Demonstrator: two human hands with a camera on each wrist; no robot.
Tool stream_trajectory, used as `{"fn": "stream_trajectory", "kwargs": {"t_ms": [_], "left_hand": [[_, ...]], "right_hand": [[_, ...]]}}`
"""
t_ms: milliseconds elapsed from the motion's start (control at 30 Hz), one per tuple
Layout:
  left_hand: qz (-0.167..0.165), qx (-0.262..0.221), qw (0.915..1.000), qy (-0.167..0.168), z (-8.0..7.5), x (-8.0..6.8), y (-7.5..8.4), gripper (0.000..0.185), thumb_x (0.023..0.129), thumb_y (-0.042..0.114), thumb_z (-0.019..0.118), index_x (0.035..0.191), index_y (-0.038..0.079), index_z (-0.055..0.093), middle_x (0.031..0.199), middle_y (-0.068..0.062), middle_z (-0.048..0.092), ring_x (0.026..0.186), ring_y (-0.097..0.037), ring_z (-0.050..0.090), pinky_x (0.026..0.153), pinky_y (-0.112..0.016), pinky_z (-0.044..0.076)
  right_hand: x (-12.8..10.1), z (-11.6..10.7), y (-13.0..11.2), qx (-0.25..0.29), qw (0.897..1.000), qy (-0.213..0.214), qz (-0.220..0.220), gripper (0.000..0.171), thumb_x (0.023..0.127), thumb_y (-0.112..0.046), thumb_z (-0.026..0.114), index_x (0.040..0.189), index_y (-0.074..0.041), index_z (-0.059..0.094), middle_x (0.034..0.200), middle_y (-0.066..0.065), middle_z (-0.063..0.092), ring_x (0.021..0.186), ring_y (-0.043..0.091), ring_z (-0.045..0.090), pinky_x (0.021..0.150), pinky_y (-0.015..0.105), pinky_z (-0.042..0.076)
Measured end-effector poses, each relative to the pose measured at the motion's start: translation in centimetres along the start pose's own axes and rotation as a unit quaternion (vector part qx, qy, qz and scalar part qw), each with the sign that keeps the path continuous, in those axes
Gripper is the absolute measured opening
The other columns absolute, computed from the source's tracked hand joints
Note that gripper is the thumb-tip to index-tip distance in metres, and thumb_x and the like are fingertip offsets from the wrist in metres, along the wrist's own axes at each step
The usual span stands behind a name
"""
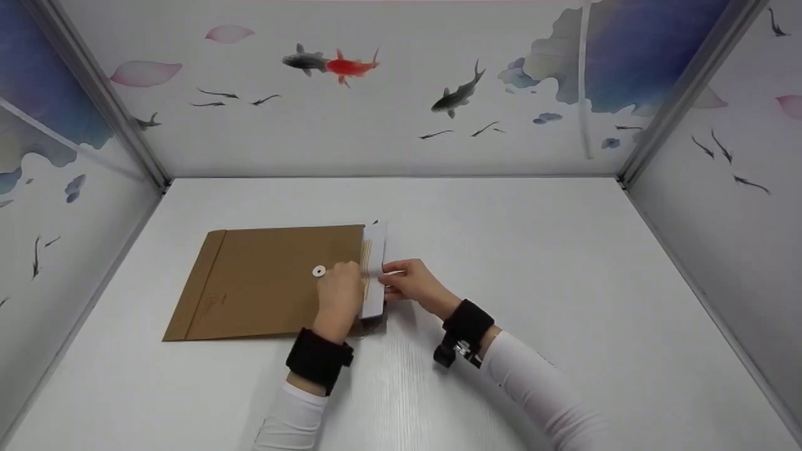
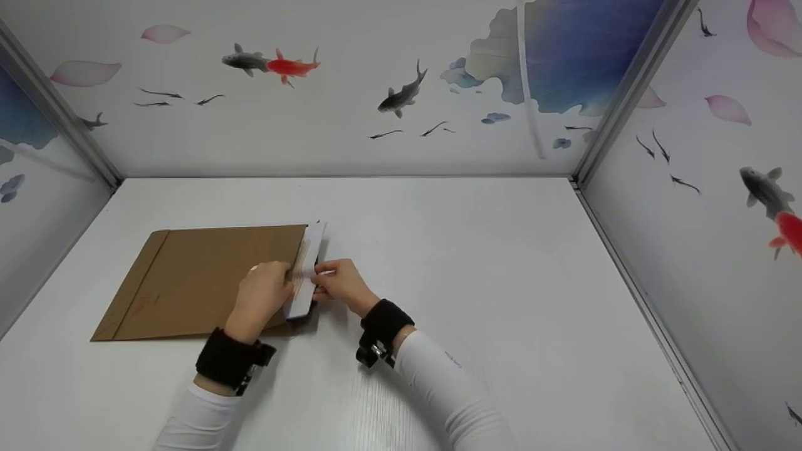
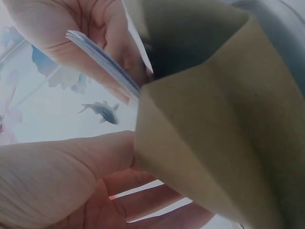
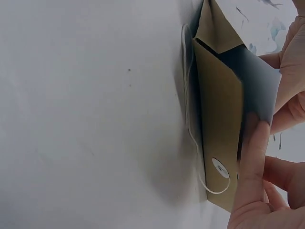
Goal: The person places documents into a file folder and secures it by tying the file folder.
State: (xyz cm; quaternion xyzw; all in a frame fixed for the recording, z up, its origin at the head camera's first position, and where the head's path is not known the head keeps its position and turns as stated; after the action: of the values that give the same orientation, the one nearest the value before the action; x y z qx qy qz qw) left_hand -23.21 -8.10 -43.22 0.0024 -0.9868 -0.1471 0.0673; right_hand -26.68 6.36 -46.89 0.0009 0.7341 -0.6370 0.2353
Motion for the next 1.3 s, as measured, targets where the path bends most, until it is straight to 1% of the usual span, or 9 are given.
{"fn": "stream_trajectory", "kwargs": {"t_ms": [133,200,400,500,700,867,1000,1167,1300], "left_hand": [[0.001,0.007,0.9999,-0.014,-0.1,0.0,0.1,0.014,0.094,0.002,0.064,0.088,-0.002,0.076,0.09,-0.021,0.077,0.081,-0.038,0.076,0.067,-0.049,0.061],[0.003,0.01,0.9998,-0.018,-0.1,0.0,0.1,0.015,0.095,0.001,0.062,0.088,-0.001,0.076,0.09,-0.02,0.077,0.081,-0.038,0.076,0.066,-0.049,0.061],[-0.001,0.005,0.9999,-0.015,-0.1,0.0,0.1,0.017,0.094,0.0,0.062,0.086,-0.002,0.076,0.088,-0.021,0.077,0.08,-0.038,0.076,0.066,-0.049,0.061],[-0.005,0.006,0.9998,-0.02,-0.1,0.1,0.1,0.017,0.095,-0.001,0.061,0.087,-0.002,0.076,0.089,-0.021,0.077,0.081,-0.037,0.076,0.066,-0.049,0.062],[-0.006,0.002,0.9997,-0.021,-0.2,0.1,-0.1,0.012,0.093,-0.001,0.064,0.089,-0.003,0.076,0.091,-0.021,0.077,0.082,-0.037,0.076,0.066,-0.049,0.061],[-0.003,-0.005,0.9997,-0.023,-0.4,0.2,-0.3,0.011,0.092,-0.001,0.064,0.091,-0.004,0.075,0.092,-0.022,0.077,0.083,-0.038,0.076,0.067,-0.05,0.061],[0.004,-0.009,0.9998,-0.017,-0.4,0.3,-0.4,0.01,0.093,-0.001,0.065,0.09,-0.004,0.074,0.091,-0.022,0.077,0.082,-0.038,0.076,0.066,-0.05,0.061],[0.015,-0.013,0.9998,-0.004,-0.4,0.2,-0.5,0.007,0.091,0.001,0.069,0.088,-0.004,0.073,0.088,-0.022,0.077,0.079,-0.037,0.076,0.063,-0.049,0.061],[0.022,-0.016,0.9996,0.004,-0.4,0.2,-0.7,0.005,0.089,0.001,0.071,0.086,-0.004,0.073,0.087,-0.022,0.077,0.077,-0.038,0.076,0.061,-0.049,0.06]], "right_hand": [[0.3,0.2,0.3,0.0,1.0,-0.005,0.006,0.034,0.099,0.001,0.059,0.131,0.012,0.058,0.077,-0.003,0.059,0.061,0.001,0.058,0.061,0.014,0.056],[0.5,0.2,0.3,-0.002,1.0,-0.007,0.009,0.03,0.099,0.001,0.059,0.127,0.011,0.06,0.076,-0.002,0.058,0.061,0.002,0.059,0.06,0.014,0.056],[1.2,0.7,0.4,-0.019,1.0,-0.005,0.014,0.008,0.098,0.001,0.06,0.104,0.004,0.064,0.077,0.0,0.061,0.064,0.004,0.061,0.06,0.017,0.057],[1.5,1.0,0.4,-0.03,0.999,-0.003,0.012,0.004,0.097,0.002,0.061,0.099,0.002,0.064,0.077,0.001,0.061,0.065,0.005,0.061,0.061,0.017,0.057],[2.0,1.5,0.3,-0.031,0.999,-0.011,0.005,0.009,0.097,0.001,0.06,0.104,0.005,0.065,0.081,0.0,0.06,0.069,0.005,0.061,0.065,0.017,0.058],[2.3,2.0,0.5,-0.011,1.0,-0.023,0.003,0.005,0.098,0.0,0.059,0.098,0.002,0.064,0.076,-0.003,0.056,0.066,0.005,0.058,0.065,0.017,0.057],[2.6,2.3,0.7,0.0,1.0,-0.025,0.006,0.007,0.099,0.0,0.059,0.093,-0.001,0.063,0.073,-0.004,0.055,0.064,0.005,0.057,0.064,0.017,0.056],[2.9,2.9,0.7,0.008,1.0,-0.028,0.007,0.009,0.1,0.001,0.058,0.1,0.002,0.066,0.076,-0.003,0.058,0.065,0.004,0.06,0.065,0.018,0.057],[3.0,3.3,0.7,0.021,0.999,-0.029,0.007,0.019,0.1,0.003,0.055,0.114,0.009,0.067,0.077,-0.003,0.061,0.066,0.004,0.062,0.067,0.019,0.059]]}}
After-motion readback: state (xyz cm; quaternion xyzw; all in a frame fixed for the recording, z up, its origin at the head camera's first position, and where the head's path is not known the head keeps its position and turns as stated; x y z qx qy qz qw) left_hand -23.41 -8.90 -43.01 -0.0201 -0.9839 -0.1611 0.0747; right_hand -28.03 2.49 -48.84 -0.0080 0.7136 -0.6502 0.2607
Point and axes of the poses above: each hand's wrist, its own x-axis towards the middle knuckle, its own z-axis out of the palm, y = z × x, the point moved 1 cm from there along x, towards the middle knuckle
